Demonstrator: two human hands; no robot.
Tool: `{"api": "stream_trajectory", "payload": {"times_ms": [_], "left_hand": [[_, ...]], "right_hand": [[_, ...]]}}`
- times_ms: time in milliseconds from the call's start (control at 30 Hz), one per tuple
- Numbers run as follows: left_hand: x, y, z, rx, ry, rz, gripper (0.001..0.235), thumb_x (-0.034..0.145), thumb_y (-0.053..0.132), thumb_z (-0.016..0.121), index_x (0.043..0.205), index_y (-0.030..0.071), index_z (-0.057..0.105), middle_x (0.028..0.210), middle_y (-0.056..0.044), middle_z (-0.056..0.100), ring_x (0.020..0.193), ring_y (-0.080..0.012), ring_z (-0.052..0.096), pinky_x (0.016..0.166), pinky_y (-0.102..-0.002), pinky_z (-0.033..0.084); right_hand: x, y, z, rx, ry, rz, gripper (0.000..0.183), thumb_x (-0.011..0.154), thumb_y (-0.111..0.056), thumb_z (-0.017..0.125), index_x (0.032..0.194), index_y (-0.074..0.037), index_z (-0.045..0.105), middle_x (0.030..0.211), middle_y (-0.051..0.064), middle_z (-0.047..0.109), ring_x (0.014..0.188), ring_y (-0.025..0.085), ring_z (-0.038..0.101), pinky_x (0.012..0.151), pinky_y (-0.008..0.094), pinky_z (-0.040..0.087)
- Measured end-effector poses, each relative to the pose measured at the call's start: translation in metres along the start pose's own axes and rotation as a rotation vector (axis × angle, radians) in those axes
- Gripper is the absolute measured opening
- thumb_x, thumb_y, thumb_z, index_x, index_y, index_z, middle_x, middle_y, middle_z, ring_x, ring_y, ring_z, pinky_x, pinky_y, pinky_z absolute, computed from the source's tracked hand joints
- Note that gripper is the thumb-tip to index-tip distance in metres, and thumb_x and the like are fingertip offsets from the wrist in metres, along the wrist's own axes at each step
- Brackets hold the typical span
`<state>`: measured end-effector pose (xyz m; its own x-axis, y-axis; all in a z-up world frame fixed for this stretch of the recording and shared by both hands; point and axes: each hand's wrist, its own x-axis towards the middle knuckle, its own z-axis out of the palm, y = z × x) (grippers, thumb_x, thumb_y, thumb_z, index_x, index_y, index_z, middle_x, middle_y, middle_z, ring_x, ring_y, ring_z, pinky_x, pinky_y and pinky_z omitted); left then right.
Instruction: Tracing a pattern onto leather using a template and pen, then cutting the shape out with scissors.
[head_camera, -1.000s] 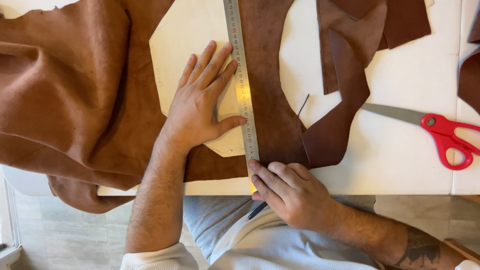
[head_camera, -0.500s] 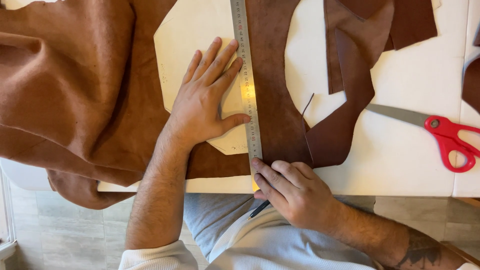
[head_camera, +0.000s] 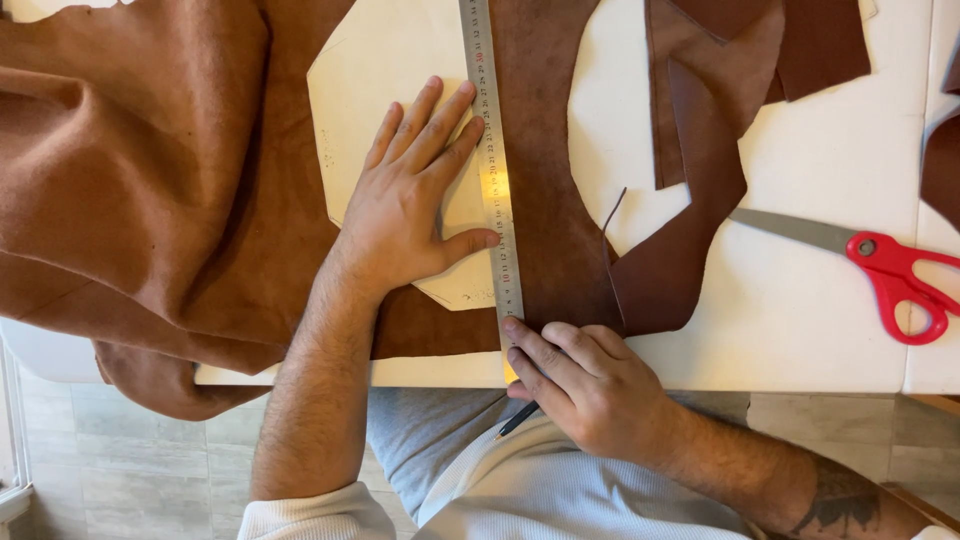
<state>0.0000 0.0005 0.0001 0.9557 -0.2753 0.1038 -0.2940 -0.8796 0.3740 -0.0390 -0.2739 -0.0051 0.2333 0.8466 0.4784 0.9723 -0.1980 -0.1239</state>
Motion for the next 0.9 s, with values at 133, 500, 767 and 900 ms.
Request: {"api": "stream_trajectory", "payload": {"times_ms": [133,500,767,900], "left_hand": [[0.0005,-0.0006,0.0002,0.008,0.004,0.012,0.097,0.089,0.061,0.075,0.155,-0.002,0.044,0.169,-0.013,0.024,0.158,-0.0382,0.015,0.126,-0.064,0.019],[0.0002,-0.0002,0.0012,0.016,0.006,0.012,0.097,0.09,0.063,0.073,0.156,-0.001,0.045,0.169,-0.013,0.024,0.158,-0.0388,0.015,0.127,-0.064,0.018],[0.0003,-0.0002,0.0014,0.021,0.004,0.009,0.098,0.088,0.061,0.077,0.156,-0.001,0.044,0.169,-0.013,0.024,0.158,-0.0384,0.015,0.127,-0.064,0.018],[-0.0005,-0.0004,0.0013,0.021,0.003,0.007,0.096,0.089,0.06,0.076,0.156,-0.001,0.044,0.169,-0.013,0.024,0.158,-0.0381,0.015,0.127,-0.063,0.018]], "right_hand": [[0.0004,0.0002,-0.0003,0.015,0.006,0.003,0.032,0.105,-0.032,0.068,0.115,-0.002,0.073,0.133,0.016,0.069,0.101,0.025,0.064,0.072,0.034,0.049],[-0.0004,-0.0006,0.0005,0.005,0.0,0.003,0.032,0.105,-0.032,0.068,0.115,-0.002,0.074,0.132,0.016,0.07,0.101,0.025,0.064,0.071,0.033,0.05],[-0.0005,-0.0004,0.001,0.009,0.002,0.003,0.032,0.105,-0.033,0.068,0.114,-0.002,0.074,0.132,0.016,0.07,0.1,0.025,0.064,0.072,0.033,0.049],[-0.001,-0.0012,0.0016,0.003,0.003,0.001,0.032,0.105,-0.034,0.068,0.112,-0.003,0.075,0.132,0.016,0.069,0.101,0.025,0.064,0.073,0.034,0.05]]}}
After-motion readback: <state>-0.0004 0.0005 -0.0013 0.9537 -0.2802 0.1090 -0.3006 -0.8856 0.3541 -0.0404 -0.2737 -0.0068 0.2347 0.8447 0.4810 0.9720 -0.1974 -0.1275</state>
